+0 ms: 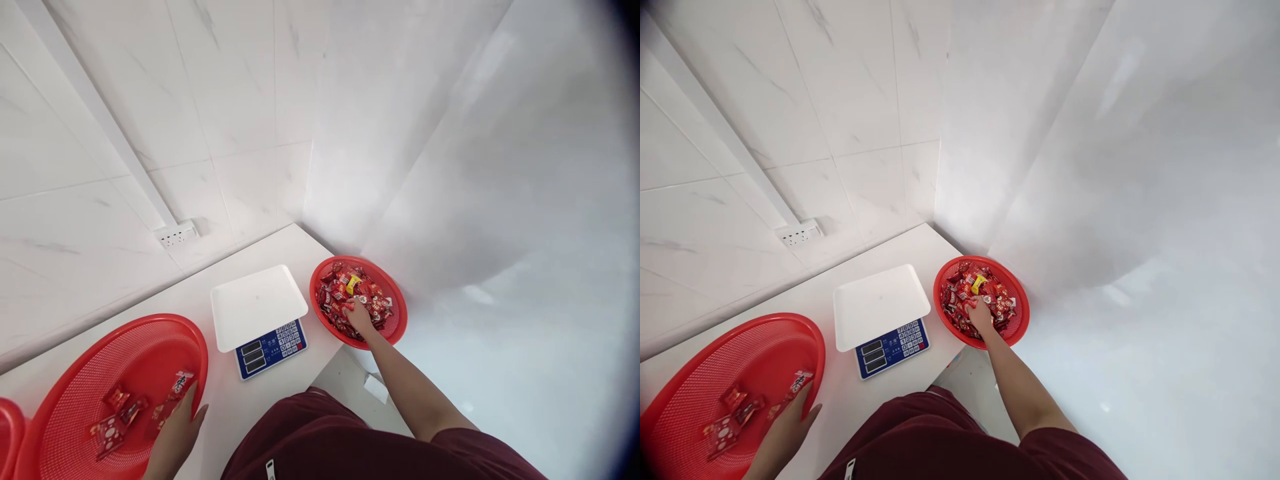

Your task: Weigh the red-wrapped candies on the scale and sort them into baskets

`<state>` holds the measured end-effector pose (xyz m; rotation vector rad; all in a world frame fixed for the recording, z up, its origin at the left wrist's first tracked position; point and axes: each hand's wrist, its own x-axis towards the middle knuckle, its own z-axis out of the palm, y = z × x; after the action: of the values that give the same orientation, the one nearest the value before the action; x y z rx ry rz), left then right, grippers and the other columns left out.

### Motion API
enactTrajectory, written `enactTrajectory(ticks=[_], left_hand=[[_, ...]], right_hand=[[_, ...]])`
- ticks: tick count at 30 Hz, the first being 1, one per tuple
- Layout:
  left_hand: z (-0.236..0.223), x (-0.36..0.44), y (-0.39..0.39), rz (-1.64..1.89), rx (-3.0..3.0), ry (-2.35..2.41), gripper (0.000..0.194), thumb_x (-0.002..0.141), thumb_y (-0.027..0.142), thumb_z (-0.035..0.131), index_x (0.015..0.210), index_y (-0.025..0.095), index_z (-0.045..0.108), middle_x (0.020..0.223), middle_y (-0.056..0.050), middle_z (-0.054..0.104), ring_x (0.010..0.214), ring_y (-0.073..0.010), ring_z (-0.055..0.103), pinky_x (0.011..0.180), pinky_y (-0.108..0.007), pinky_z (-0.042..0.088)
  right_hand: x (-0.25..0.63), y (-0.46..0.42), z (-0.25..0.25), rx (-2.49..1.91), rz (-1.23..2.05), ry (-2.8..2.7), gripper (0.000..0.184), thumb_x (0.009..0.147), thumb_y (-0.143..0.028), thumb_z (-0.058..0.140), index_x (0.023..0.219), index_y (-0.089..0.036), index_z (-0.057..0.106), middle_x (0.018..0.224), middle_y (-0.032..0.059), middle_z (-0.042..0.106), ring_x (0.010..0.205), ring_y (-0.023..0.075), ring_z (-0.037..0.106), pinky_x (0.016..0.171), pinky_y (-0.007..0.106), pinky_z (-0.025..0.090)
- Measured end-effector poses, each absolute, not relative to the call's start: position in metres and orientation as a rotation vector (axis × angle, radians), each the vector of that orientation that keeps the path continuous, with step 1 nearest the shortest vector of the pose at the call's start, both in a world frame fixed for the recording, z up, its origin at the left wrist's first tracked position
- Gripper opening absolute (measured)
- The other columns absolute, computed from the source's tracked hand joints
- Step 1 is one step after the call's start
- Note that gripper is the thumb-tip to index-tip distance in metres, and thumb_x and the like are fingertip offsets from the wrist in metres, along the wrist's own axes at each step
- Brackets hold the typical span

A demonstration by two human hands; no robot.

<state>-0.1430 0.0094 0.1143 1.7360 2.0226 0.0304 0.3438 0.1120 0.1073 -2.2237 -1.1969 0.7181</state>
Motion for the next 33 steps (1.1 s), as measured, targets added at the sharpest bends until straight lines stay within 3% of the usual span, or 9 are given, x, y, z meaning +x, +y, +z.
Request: enactTrajectory(ticks=[4,8,16,20,23,29,33], left_hand=[[0.108,-0.146,0.008,0.05,1.75,2.018,0.057,0.084,0.039,0.031,0.131,0.008,0.04,0.128,-0.018,0.056,0.121,-0.0298,0.05,0.101,-0.043,0.039],[0.112,-0.144,0.008,0.025,1.704,1.996,0.058,0.085,0.036,0.027,0.134,0.006,0.036,0.132,-0.019,0.052,0.121,-0.0297,0.05,0.1,-0.044,0.04],[0.121,-0.133,0.002,0.071,1.658,1.992,0.056,0.088,0.032,0.022,0.137,0.004,0.032,0.136,-0.021,0.047,0.126,-0.0289,0.046,0.101,-0.045,0.038],[0.119,-0.133,0.0,0.097,1.66,1.986,0.054,0.088,0.028,0.024,0.136,0.003,0.033,0.137,-0.022,0.046,0.125,-0.0274,0.047,0.102,-0.043,0.039],[0.111,-0.137,-0.002,0.163,1.677,1.983,0.053,0.089,0.029,0.025,0.135,0.006,0.036,0.134,-0.02,0.049,0.123,-0.027,0.049,0.101,-0.043,0.04],[0.1,-0.144,-0.001,0.196,1.657,1.976,0.057,0.088,0.036,0.025,0.136,0.007,0.034,0.136,-0.02,0.048,0.128,-0.0278,0.043,0.106,-0.045,0.034],[0.103,-0.142,0.002,0.207,1.625,1.979,0.057,0.087,0.036,0.026,0.135,0.007,0.036,0.138,-0.018,0.046,0.13,-0.0261,0.041,0.107,-0.042,0.034]], right_hand=[[0.326,0.129,0.131,-2.001,0.754,-1.018,0.037,0.077,-0.035,0.057,0.11,-0.019,0.052,0.089,0.0058,0.067,0.081,0.0209,0.063,0.069,0.032,0.049],[0.28,0.152,0.164,-1.51,1.11,-0.761,0.038,0.066,-0.031,0.071,0.099,-0.022,0.053,0.089,0.0029,0.067,0.073,0.0167,0.064,0.064,0.03,0.051],[0.18,0.183,0.187,-1.144,1.632,-0.653,0.03,0.071,-0.018,0.067,0.096,-0.022,0.053,0.097,0.0009,0.063,0.086,0.0126,0.063,0.08,0.03,0.053],[0.156,0.188,0.179,-1.168,1.73,-0.698,0.039,0.077,-0.024,0.062,0.112,-0.024,0.047,0.107,0.0041,0.061,0.093,0.0146,0.062,0.086,0.036,0.051],[0.16,0.188,0.169,-1.379,1.574,-0.961,0.053,0.079,-0.031,0.059,0.128,-0.024,0.04,0.122,0.0098,0.056,0.11,0.019,0.056,0.094,0.04,0.044],[0.233,0.183,0.136,-1.822,0.594,-1.472,0.049,0.084,-0.021,0.043,0.133,-0.019,0.04,0.138,0.0102,0.042,0.131,0.02,0.033,0.11,0.036,0.024],[0.286,0.173,0.11,-2.145,0.676,-1.517,0.055,0.082,-0.021,0.047,0.136,-0.016,0.037,0.141,0.0137,0.038,0.132,0.0235,0.032,0.107,0.038,0.027]])
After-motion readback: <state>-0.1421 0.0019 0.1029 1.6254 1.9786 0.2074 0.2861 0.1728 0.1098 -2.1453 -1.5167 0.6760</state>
